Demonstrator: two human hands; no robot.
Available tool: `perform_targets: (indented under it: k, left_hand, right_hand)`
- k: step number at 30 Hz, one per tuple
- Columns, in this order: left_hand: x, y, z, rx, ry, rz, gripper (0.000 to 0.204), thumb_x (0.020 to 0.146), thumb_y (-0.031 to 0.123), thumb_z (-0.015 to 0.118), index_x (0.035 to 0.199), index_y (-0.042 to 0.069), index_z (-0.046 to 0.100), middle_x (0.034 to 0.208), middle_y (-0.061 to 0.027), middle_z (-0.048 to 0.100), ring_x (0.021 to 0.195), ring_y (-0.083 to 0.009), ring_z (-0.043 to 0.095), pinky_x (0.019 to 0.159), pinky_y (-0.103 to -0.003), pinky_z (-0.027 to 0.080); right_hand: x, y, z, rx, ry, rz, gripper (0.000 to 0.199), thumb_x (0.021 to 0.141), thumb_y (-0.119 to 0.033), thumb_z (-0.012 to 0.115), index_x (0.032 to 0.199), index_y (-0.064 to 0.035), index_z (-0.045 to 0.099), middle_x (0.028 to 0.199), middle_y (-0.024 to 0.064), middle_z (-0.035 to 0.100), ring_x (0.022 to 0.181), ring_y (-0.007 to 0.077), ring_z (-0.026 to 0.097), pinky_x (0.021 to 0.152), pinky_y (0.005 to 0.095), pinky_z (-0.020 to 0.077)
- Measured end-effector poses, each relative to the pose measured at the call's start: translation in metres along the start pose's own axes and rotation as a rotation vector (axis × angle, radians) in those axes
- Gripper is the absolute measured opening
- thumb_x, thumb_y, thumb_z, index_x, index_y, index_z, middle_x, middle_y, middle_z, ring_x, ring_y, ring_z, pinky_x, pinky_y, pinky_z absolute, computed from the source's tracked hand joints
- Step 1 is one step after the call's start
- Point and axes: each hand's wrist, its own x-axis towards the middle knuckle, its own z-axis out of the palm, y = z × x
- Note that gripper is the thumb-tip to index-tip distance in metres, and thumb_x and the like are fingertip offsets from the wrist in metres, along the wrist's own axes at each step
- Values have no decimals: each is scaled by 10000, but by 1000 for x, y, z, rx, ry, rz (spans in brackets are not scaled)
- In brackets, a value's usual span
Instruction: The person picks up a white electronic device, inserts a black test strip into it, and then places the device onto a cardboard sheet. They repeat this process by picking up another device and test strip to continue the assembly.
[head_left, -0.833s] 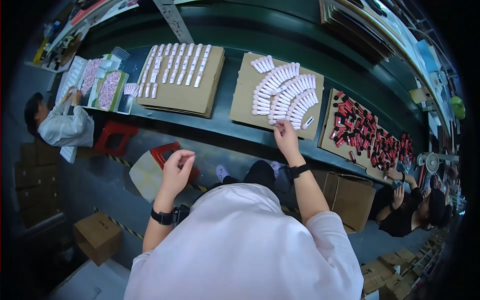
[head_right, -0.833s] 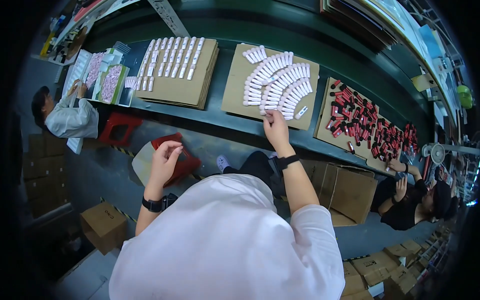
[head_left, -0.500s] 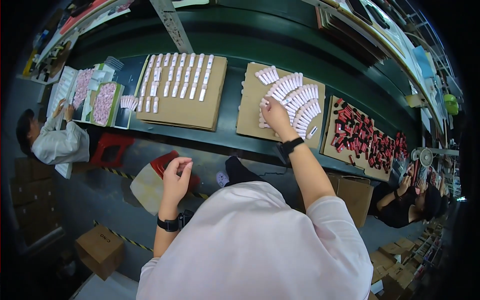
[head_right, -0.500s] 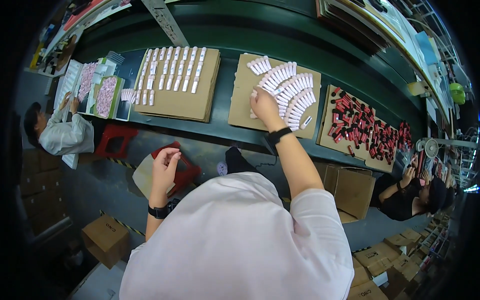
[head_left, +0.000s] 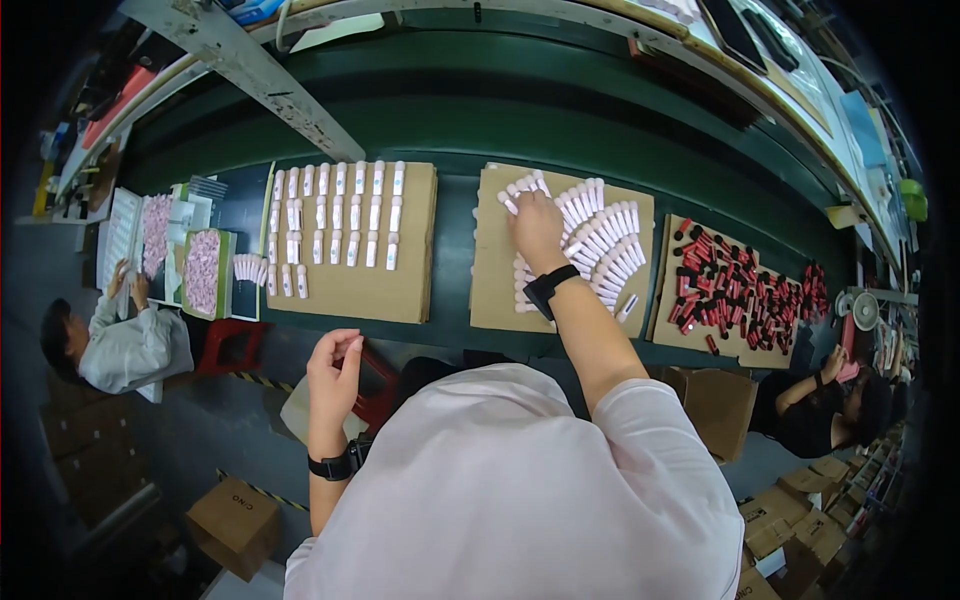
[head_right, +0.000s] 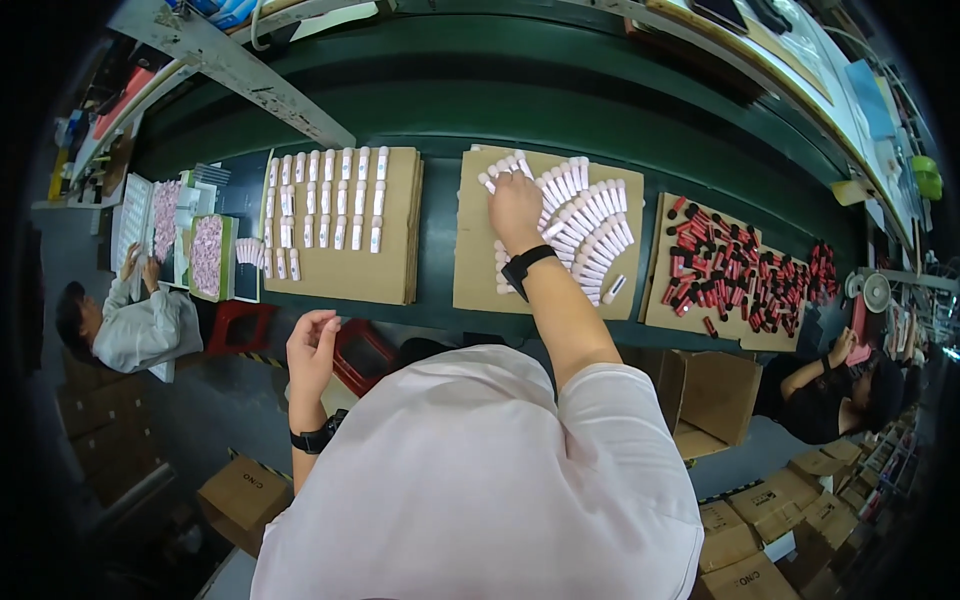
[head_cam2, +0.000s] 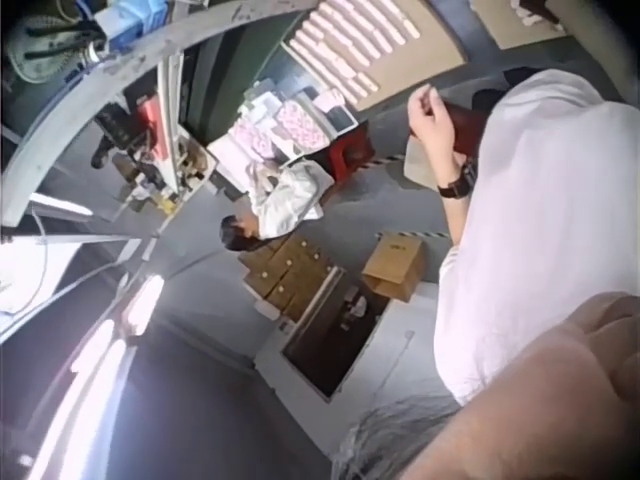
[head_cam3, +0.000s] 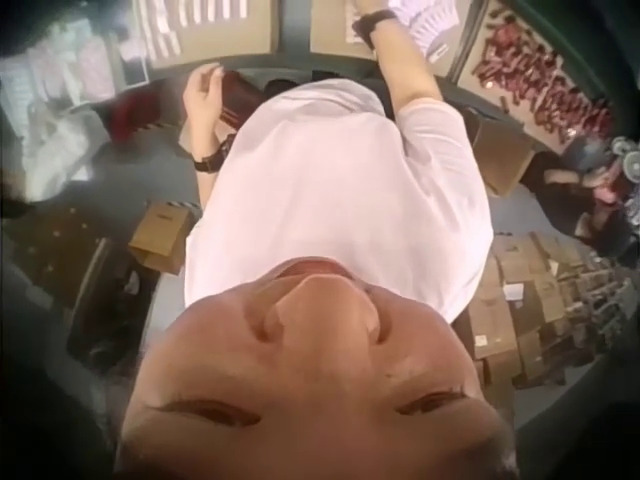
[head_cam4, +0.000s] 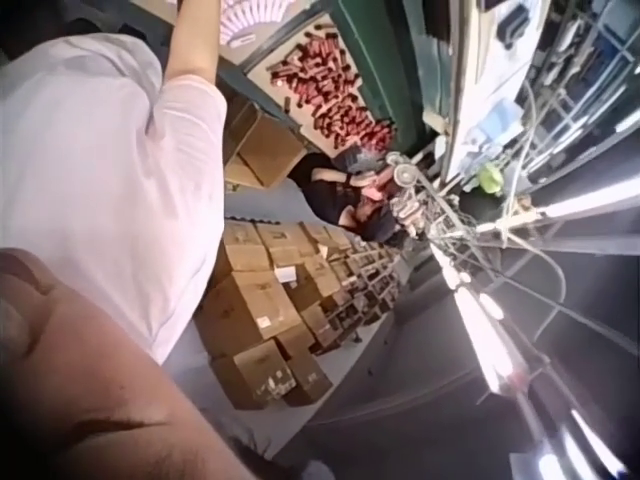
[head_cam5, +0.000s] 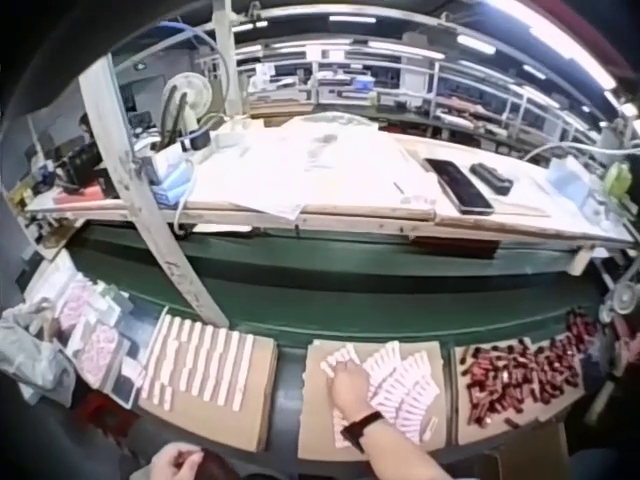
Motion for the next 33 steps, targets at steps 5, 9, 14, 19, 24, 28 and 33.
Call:
perform_targets:
  k: [5, 9, 14, 19, 24, 28, 33]
  left_hand:
    - [15, -1, 2, 85, -58, -21, 138, 907, 52, 596, 1026, -13, 614, 888, -41, 648, 792, -90, 592, 743, -221, 478]
    - [30, 9, 0, 103, -107, 2, 161, 895, 55, 607, 1041, -15, 614, 901, -62, 664, 798, -108, 606, 760, -239, 484]
    - [55, 51, -15, 41, -203, 124, 214, 870, 63, 633, 1070, -14, 616, 933, -95, 675, 848, -154, 629, 806, -282, 489]
    - [71, 104, -44, -27, -302, 350, 248, 820, 50, 678, 1056, -6, 627, 927, -95, 665, 874, -180, 629, 816, -295, 482]
    - [84, 104, -100, -122, -414, 591, 290, 769, 34, 726, 1034, -24, 626, 920, -120, 652, 865, -217, 623, 785, -310, 478]
    - [91, 92, -143, -184, -444, 722, 295, 759, 18, 732, 1025, -44, 618, 928, -142, 646, 866, -232, 612, 777, -320, 468]
    - [102, 76, -184, -240, -480, 786, 278, 759, 14, 733, 1007, -39, 618, 920, -146, 644, 858, -240, 606, 769, -328, 464]
  right_hand:
    - [-1, -6, -3, -41, -113, 51, 183, 734, -154, 679, 845, -15, 636, 796, 159, 609, 754, 343, 613, 684, 445, 494]
    - [-8, -23, -29, 88, -100, 15, 181, 733, -150, 692, 868, -49, 623, 810, 126, 612, 757, 338, 613, 654, 454, 482]
    - [-15, -107, -122, 749, -305, 117, 173, 779, -107, 692, 914, -48, 602, 798, 61, 591, 670, 209, 560, 572, 320, 439]
    - [-20, -180, -160, 848, -189, -241, 226, 740, -30, 725, 930, -48, 604, 843, 49, 579, 700, 138, 505, 596, 243, 403]
    - [-25, -252, -179, 944, -124, -252, 253, 719, 9, 735, 934, -21, 606, 869, 79, 584, 743, 138, 504, 648, 235, 399]
    - [-28, -289, -178, 993, -116, -211, 269, 718, 20, 734, 958, 7, 613, 880, 97, 591, 750, 150, 506, 662, 244, 399]
    - [-31, -329, -167, 969, -63, -281, 305, 706, 26, 744, 985, 27, 620, 884, 103, 602, 747, 158, 506, 655, 257, 393]
